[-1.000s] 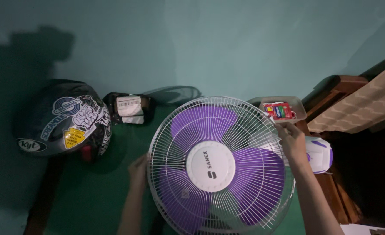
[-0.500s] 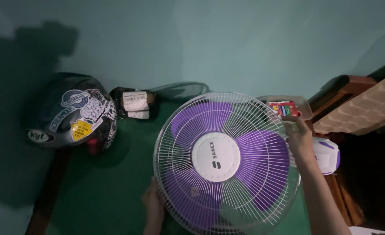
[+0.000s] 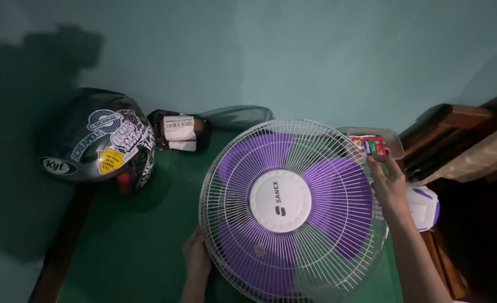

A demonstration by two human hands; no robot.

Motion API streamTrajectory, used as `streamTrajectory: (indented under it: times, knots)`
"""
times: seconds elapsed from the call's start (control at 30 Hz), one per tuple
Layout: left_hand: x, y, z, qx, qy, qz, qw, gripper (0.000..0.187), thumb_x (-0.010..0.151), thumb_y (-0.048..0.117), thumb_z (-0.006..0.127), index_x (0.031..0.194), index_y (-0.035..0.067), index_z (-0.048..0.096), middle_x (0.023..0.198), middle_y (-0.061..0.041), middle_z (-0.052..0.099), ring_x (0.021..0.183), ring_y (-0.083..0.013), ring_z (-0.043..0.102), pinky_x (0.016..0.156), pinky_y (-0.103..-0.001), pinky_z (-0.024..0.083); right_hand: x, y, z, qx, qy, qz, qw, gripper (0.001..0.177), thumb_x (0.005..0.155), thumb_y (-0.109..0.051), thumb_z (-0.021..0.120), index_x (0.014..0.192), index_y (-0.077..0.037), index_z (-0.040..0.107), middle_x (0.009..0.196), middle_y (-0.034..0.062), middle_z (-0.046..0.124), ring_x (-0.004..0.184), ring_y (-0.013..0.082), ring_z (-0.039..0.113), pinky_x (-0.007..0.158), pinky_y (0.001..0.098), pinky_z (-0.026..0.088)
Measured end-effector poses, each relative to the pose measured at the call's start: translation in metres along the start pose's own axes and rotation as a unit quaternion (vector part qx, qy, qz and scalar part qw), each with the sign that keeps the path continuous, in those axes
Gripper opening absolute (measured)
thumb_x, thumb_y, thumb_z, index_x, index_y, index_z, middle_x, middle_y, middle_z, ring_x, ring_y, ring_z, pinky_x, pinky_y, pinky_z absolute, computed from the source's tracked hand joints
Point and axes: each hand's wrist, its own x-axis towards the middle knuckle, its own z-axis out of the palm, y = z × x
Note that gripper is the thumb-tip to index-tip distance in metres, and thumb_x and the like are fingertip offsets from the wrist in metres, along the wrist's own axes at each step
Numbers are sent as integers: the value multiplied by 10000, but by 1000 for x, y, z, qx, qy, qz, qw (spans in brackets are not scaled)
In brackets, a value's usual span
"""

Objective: The person assembles a purple electric fan by hand. They attach the front wire grille to the fan head, align it with the blades, and press it into place. The person then rotates and adjusts the grille to ensure it is securely fastened.

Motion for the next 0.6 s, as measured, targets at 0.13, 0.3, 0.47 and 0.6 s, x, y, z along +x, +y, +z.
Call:
streamTrajectory:
  times: [0.13,0.3,0.47,0.6]
  knots:
    - [-13,11,6,53,45,-27,997,414,998,137,551,1380,-16,600,1252,-185,704,1143,-263,692,986,-404,563,-5,-3,-2,32,-16,-28,999,288,1035,-317,612,1189,-78,654,955,69,684,661,96,565,534,261,452]
    - [-24,19,8,72,20,-29,997,427,1034,217,547,1363,-47,612,1225,-206,712,1112,-289,698,964,-415,571,-1,-3,-1,4,-11,-19,1000,305,1039,-324,607,1196,-65,645,957,105,676,657,128,585,523,288,466]
    - [-37,15,-2,144,-6,-38,989,506,1054,342,518,1345,-37,683,1183,-239,701,983,-315,707,833,-442,595,-1,1,-2,-8,-6,-17,1000,319,1056,-326,607,1201,-44,640,936,135,667,649,142,567,521,306,447]
    - [-48,7,-8,124,-6,-82,989,604,1029,476,513,1392,5,617,1216,-157,714,1034,-258,696,830,-400,562,-5,2,-4,40,-23,-20,999,345,1038,-338,613,1226,-51,643,977,108,667,685,138,562,552,300,430]
